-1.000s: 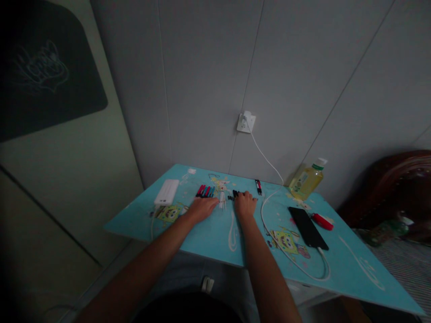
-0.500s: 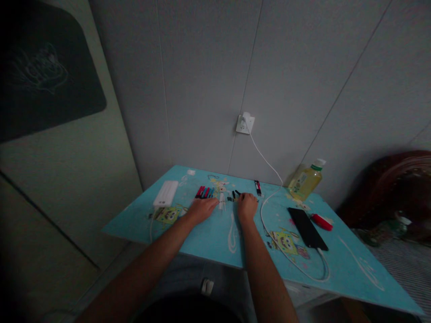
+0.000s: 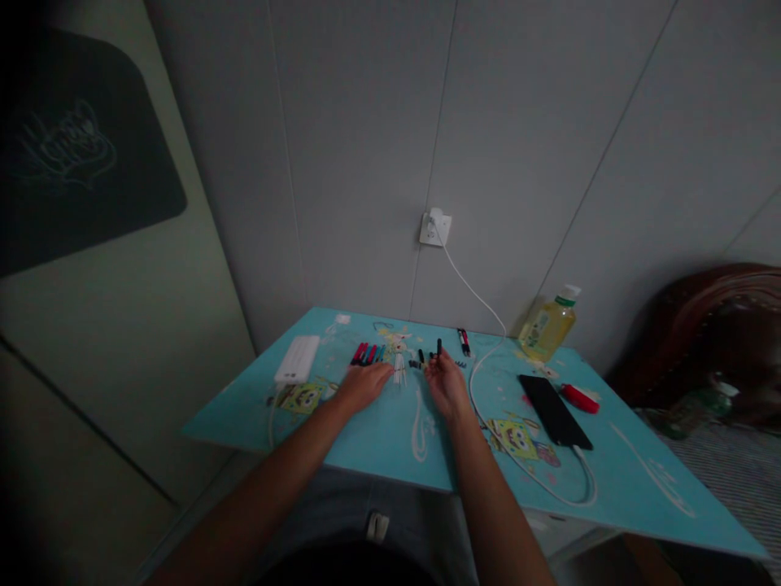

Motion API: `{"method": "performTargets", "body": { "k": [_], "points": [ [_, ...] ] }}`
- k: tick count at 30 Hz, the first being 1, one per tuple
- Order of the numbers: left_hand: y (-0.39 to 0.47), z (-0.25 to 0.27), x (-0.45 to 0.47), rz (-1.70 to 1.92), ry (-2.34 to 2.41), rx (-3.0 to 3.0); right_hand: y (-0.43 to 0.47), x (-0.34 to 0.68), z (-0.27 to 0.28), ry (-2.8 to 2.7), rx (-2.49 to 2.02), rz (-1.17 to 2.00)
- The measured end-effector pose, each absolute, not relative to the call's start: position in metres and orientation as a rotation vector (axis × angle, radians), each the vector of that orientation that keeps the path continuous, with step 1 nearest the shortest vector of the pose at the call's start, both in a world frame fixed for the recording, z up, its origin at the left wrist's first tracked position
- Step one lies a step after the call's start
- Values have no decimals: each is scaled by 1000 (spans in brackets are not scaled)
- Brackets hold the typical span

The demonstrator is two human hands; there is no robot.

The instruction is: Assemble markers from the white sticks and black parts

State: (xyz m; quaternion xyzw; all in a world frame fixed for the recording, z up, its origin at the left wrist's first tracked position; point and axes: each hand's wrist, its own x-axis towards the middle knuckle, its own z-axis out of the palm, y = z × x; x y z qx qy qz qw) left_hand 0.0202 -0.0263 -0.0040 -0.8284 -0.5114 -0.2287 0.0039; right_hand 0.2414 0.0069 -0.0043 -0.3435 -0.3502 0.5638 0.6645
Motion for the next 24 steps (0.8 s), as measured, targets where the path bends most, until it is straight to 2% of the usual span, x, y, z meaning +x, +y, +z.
{"method": "performTargets", "body": {
  "k": [7,24],
  "points": [
    [-27,-2,22,-683,-1604,-2589,1,230,-2,-769,-661,1403],
    [-28,-2,22,-709,-1586,-2614,-1,223,-8,-861,-684,1424]
  ]
}}
